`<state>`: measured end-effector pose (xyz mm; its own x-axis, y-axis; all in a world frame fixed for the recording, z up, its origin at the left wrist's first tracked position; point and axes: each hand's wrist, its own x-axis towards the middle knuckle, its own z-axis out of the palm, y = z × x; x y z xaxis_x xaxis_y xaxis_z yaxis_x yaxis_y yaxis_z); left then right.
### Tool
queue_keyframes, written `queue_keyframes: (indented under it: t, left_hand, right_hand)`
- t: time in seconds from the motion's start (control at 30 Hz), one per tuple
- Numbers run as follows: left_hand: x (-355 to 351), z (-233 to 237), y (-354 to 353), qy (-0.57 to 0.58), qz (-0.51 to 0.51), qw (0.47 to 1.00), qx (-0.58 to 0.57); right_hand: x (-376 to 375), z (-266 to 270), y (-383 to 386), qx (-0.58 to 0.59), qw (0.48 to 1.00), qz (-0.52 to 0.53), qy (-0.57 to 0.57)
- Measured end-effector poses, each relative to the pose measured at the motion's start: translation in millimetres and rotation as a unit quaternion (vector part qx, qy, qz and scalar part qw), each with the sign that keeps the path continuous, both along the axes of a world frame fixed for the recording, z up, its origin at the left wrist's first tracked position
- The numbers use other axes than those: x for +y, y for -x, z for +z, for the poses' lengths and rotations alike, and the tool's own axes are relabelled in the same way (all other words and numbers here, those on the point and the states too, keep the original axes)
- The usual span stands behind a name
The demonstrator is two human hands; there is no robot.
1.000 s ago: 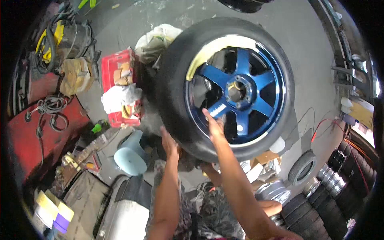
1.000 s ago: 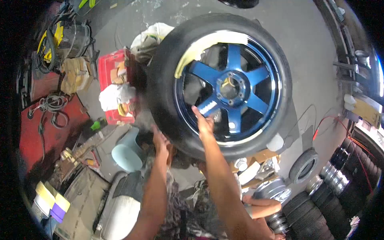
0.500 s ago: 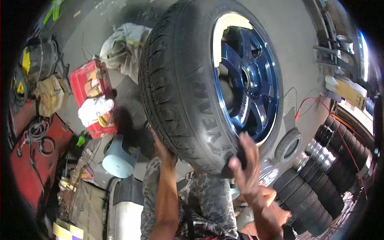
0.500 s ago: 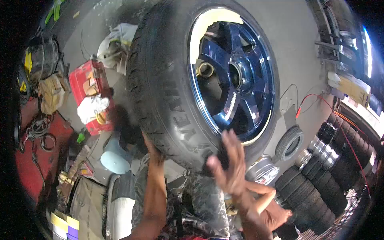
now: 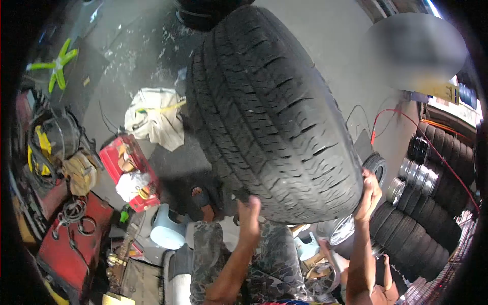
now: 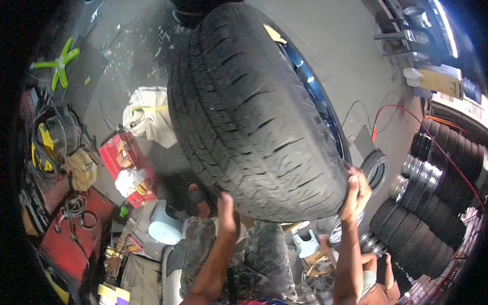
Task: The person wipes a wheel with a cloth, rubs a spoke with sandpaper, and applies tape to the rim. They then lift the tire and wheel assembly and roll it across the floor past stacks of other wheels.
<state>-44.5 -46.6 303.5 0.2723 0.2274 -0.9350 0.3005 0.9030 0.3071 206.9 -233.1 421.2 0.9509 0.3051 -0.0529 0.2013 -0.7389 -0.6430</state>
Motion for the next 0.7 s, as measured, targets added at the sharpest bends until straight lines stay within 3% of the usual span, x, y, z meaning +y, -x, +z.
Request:
queue_keyframes:
  t: [0.07,0.13,0.2,0.27,0.3,0.37,0.4,0.43,0.47,0.5,0.53,0.57,0.6,0.7]
  left_hand:
    - [2.2,45.4,-50.0,0.003,-0.058,0.998,-0.003]
    - [-11.0,38.6,-76.6,-0.147,-0.289,0.946,-0.029]
    - [-17.2,52.4,-109.7,-0.136,-0.214,0.965,-0.061]
    - [-22.1,65.0,-151.2,-0.333,-0.263,0.901,-0.092]
    - [-10.4,73.8,-164.5,-0.349,-0.27,0.892,-0.096]
    - [33.2,101.1,-183.4,-0.225,-0.35,0.882,-0.22]
    - [65.2,122.9,-201.7,-0.329,-0.445,0.814,-0.175]
    - [91.9,144.0,-225.8,-0.354,-0.445,0.812,-0.131]
    - [97.6,155.8,-263.9,-0.501,-0.298,0.782,-0.221]
    - [118.7,158.9,-307.2,-0.62,-0.27,0.693,-0.251]
    - [137.9,177.6,-356.9,-0.728,-0.335,0.559,-0.211]
    - [143.2,179.1,-403.5,-0.726,-0.363,0.544,-0.215]
    - [148.5,163.9,-449.2,-0.753,-0.377,0.487,-0.232]
    - [143.3,145.8,-517.8,-0.75,-0.453,0.411,-0.25]
  right_hand:
    - [-21.1,5.3,-36.0,0.047,0.996,-0.075,-0.031]
    - [-28.0,13.5,-70.7,0.026,0.993,-0.118,-0.001]
    - [-34.6,22.4,-115.1,0.049,0.994,-0.089,-0.024]
    - [-41.5,22.9,-157.7,0.053,0.991,-0.109,-0.048]
    - [-39.8,21.1,-177.8,0.033,0.989,-0.11,-0.092]
    - [-54.7,9.1,-214.3,0.045,0.986,-0.112,-0.112]
    - [-62.6,3.7,-236.8,0.054,0.986,-0.111,-0.115]
    - [-75.5,0.6,-253.6,0.048,0.992,-0.107,-0.041]
    - [-76.0,3.3,-265.1,0.052,0.992,-0.094,-0.061]
    - [-73.0,5.7,-273.2,0.067,0.989,-0.109,-0.079]
    - [-67.9,8.1,-284.1,0.078,0.984,-0.123,-0.098]
    - [-66.8,9.4,-289.8,0.079,0.981,-0.141,-0.105]
    - [-68.0,9.7,-297.6,0.098,0.98,-0.148,-0.085]
    - [-62.6,24.0,-310.6,0.148,0.975,-0.167,-0.015]
